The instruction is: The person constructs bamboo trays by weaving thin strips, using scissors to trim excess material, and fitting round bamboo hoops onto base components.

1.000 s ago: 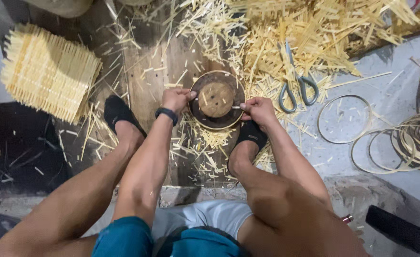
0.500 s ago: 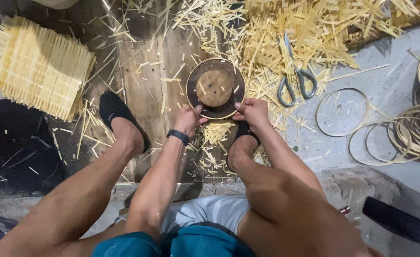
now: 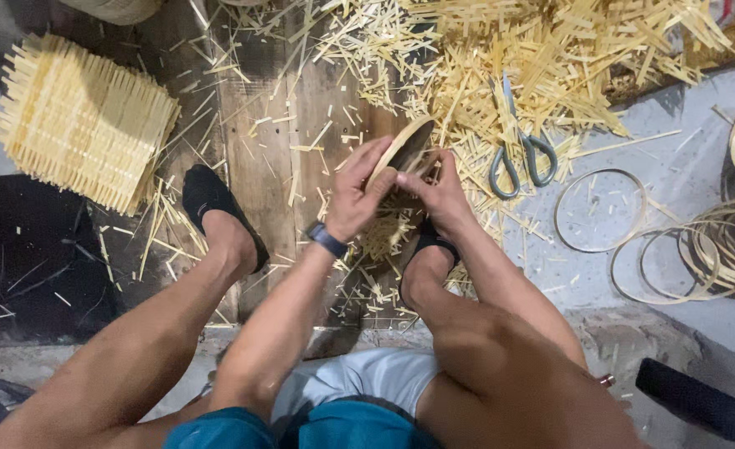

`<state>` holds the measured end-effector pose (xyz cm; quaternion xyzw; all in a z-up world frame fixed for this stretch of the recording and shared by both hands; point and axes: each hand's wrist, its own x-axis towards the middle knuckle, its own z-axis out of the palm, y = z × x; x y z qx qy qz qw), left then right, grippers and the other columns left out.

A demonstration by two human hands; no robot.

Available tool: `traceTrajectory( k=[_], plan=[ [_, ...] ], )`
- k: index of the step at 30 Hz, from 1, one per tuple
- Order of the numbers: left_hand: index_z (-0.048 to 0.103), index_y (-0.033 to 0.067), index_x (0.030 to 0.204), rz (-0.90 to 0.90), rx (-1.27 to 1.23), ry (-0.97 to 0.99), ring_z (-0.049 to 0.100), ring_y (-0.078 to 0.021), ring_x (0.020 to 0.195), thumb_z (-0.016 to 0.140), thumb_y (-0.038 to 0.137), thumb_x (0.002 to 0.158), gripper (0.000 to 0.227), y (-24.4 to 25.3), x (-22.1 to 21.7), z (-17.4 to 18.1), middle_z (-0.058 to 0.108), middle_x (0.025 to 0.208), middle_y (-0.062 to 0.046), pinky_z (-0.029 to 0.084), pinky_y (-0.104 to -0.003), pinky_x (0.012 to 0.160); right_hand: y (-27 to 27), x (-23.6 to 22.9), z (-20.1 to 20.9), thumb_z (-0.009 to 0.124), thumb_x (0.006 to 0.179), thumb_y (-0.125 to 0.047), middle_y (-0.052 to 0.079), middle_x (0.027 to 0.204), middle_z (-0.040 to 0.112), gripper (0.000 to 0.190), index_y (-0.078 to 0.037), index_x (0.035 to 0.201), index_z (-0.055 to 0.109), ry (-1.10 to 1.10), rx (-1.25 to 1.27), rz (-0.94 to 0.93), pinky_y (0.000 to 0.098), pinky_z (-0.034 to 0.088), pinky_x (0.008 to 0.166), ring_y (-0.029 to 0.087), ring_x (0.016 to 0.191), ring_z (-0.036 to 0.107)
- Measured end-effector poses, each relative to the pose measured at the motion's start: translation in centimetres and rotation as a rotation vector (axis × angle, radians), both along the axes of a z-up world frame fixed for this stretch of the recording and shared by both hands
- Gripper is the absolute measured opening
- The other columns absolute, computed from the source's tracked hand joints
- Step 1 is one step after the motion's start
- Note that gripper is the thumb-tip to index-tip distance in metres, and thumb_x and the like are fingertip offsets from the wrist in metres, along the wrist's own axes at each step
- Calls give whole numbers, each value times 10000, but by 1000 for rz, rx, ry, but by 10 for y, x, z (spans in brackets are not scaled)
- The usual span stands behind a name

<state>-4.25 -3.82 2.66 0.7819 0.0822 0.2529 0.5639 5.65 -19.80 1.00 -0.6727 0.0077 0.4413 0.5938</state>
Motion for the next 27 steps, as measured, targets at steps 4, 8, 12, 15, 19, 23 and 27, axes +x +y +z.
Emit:
traceTrajectory(
  k=[4,8,12,15,19,23,27],
  plan=[
    [584,134,1458,130,113,175,676,-258,1152,453,508,1202,472,-14,-1,-26,704,1243,-169,594,-384,918,-6,2,0,785,708,-473,169,1171,522,965,-48,1414,283,-45,-39,-6,438,620,811,300,1063,670],
    [741,132,1241,384,-192,720,406,-154,427,433,649,952,668,41,1,-89,474,494,19,328,-394,400,-47,18,-12,779,794,-359,156,1236,516,792,-16,1397,396,202,266,-169,405,621,893,270,1096,608],
    [754,-3,930,452,-191,854,471,-158,593,488,678,1081,746,108,2,-138,469,648,2,394,-377,545,-94,43,-30,750,745,-364,194,1155,533,815,-92,1462,472,-82,-69,-261,414,502,802,300,992,586],
    [746,28,1048,462,-101,702,597,-238,778,532,698,1015,704,115,9,-129,589,837,-82,488,-408,691,-108,59,-50,933,722,-305,215,1385,460,912,-69,1442,424,-914,-584,-90,506,441,1095,383,1291,469],
    [657,46,1261,505,291,535,605,-297,1264,546,636,1014,649,72,22,-90,656,1318,-177,459,-452,1133,-114,63,-59,961,607,-357,230,1349,414,1024,-143,1450,421,-725,-965,-19,552,389,1080,446,1256,429],
    [509,-96,1421,22,773,634,270,-435,1473,659,589,859,899,-6,29,-96,351,1519,-322,194,-642,1167,-116,49,-67,938,581,-340,226,1371,399,1034,-179,1458,414,-749,-1054,56,570,400,1049,473,1277,394],
    [567,44,1418,-3,659,675,264,-389,1546,601,256,1027,446,-25,9,-127,372,1613,-202,209,-557,1273,-121,47,-75,918,605,-339,226,1390,394,1006,-179,1465,420,-807,-997,18,558,408,1075,477,1284,383]
  ],
)
